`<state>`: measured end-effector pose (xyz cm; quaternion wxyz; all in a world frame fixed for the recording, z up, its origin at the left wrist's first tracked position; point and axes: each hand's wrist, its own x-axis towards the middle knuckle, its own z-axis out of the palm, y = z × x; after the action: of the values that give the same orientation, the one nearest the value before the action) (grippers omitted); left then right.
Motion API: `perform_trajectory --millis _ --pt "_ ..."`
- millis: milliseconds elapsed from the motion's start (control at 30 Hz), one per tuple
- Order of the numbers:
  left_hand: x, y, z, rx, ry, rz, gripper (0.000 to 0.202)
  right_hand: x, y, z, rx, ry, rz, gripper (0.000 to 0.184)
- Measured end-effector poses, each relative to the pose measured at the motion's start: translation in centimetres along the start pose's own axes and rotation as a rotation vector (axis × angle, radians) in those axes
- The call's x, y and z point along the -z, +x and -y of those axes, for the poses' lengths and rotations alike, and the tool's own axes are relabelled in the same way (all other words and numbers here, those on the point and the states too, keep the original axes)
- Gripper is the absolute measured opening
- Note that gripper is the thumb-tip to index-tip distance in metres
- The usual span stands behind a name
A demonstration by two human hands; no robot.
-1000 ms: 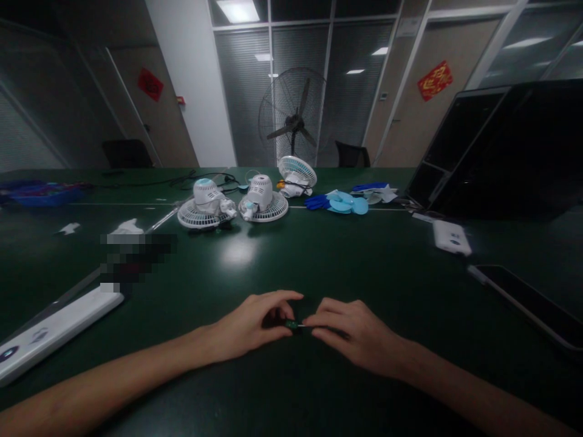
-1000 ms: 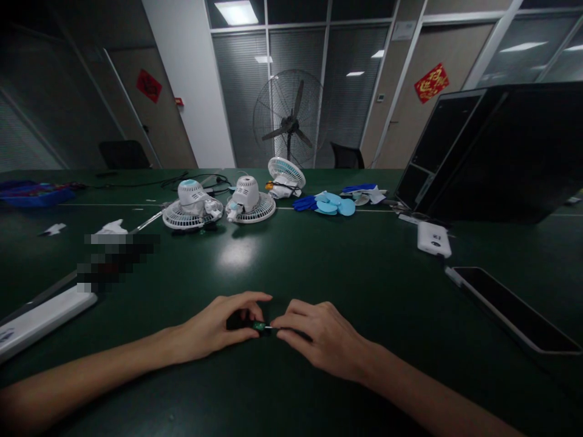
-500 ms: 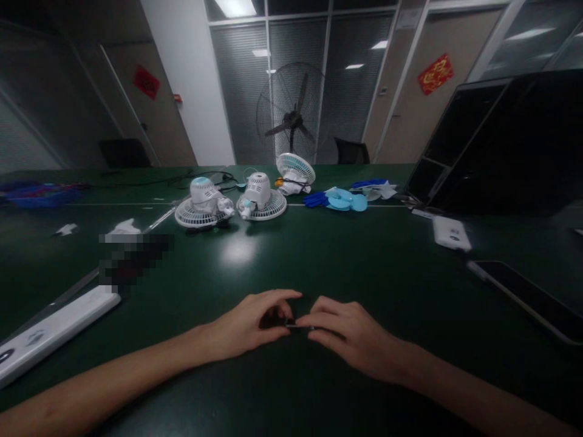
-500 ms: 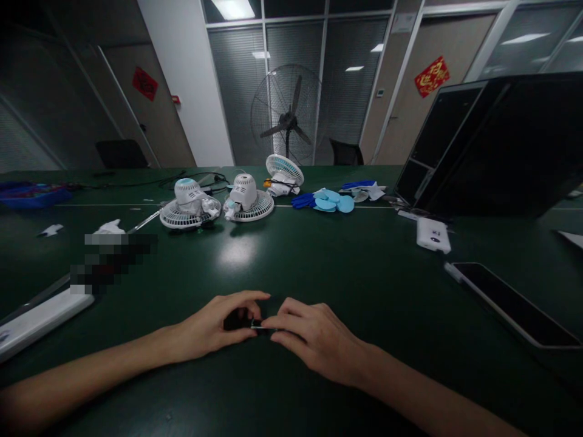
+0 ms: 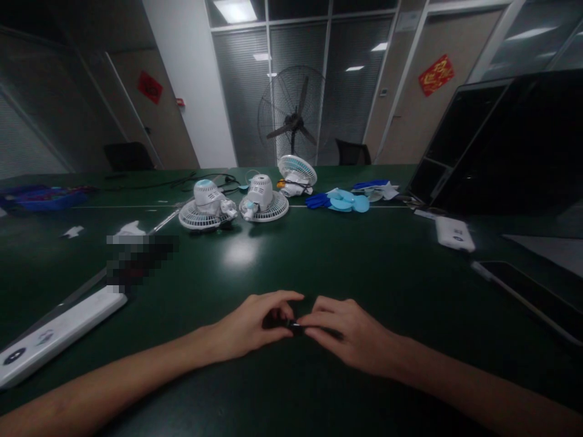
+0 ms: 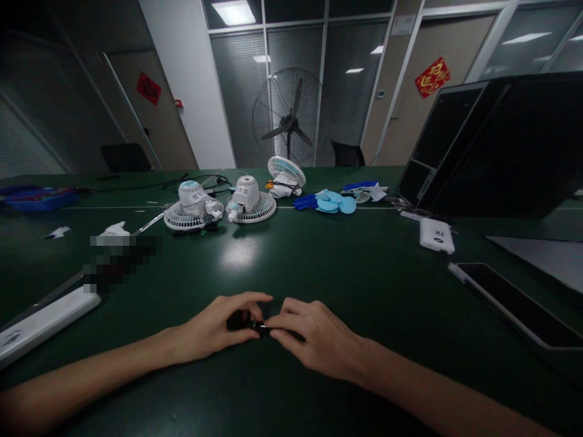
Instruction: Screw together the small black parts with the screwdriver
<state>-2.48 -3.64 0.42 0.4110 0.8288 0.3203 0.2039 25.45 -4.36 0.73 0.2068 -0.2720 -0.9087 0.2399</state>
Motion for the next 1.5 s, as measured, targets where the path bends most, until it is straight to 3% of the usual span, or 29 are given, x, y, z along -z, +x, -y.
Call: perform_trajectory --millis 233,500,733,967,1100,1200,1300,1500 --pt "0.3 0.1 -0.2 -0.024 0.077 -0.012 0.044 -0.4 0.4 0.1 0.001 0.035 -0.029 0.026" --pt "0.2 0.0 -0.5 -0.046 0.079 -0.013 0.045 -1.0 0.2 -0.2 0.029 0.037 -0.109 0.02" --pt "0.2 -0.2 -0.5 -0.06 0.131 -0.029 0.049 -0.5 0.2 0.3 0.035 0.086 -0.061 0.021" --pt "0.1 -0.2 -1.2 -0.084 0.268 -0.043 0.053 -0.3 0.2 0.1 0.041 0.121 -0.177 0.022" --pt "0.6 -0.5 -1.2 -0.103 0.222 0.008 0.04 -0.2 0.1 0.3 0.03 0.127 -0.187 0.022" --pt "1.6 -0.8 -0.5 -0.111 0.164 0.063 0.036 -0.1 0.1 0.3 0.018 0.124 -0.179 0.022" --pt "3.5 -0.8 1.3 -0.085 0.179 0.036 0.036 -0.2 0.1 0.1 0.013 0.127 -0.164 0.022" --pt "10.7 -1.3 7.8 0.076 0.413 -0.234 0.034 -0.3 -0.1 -0.1 0.011 0.119 -0.146 0.023"
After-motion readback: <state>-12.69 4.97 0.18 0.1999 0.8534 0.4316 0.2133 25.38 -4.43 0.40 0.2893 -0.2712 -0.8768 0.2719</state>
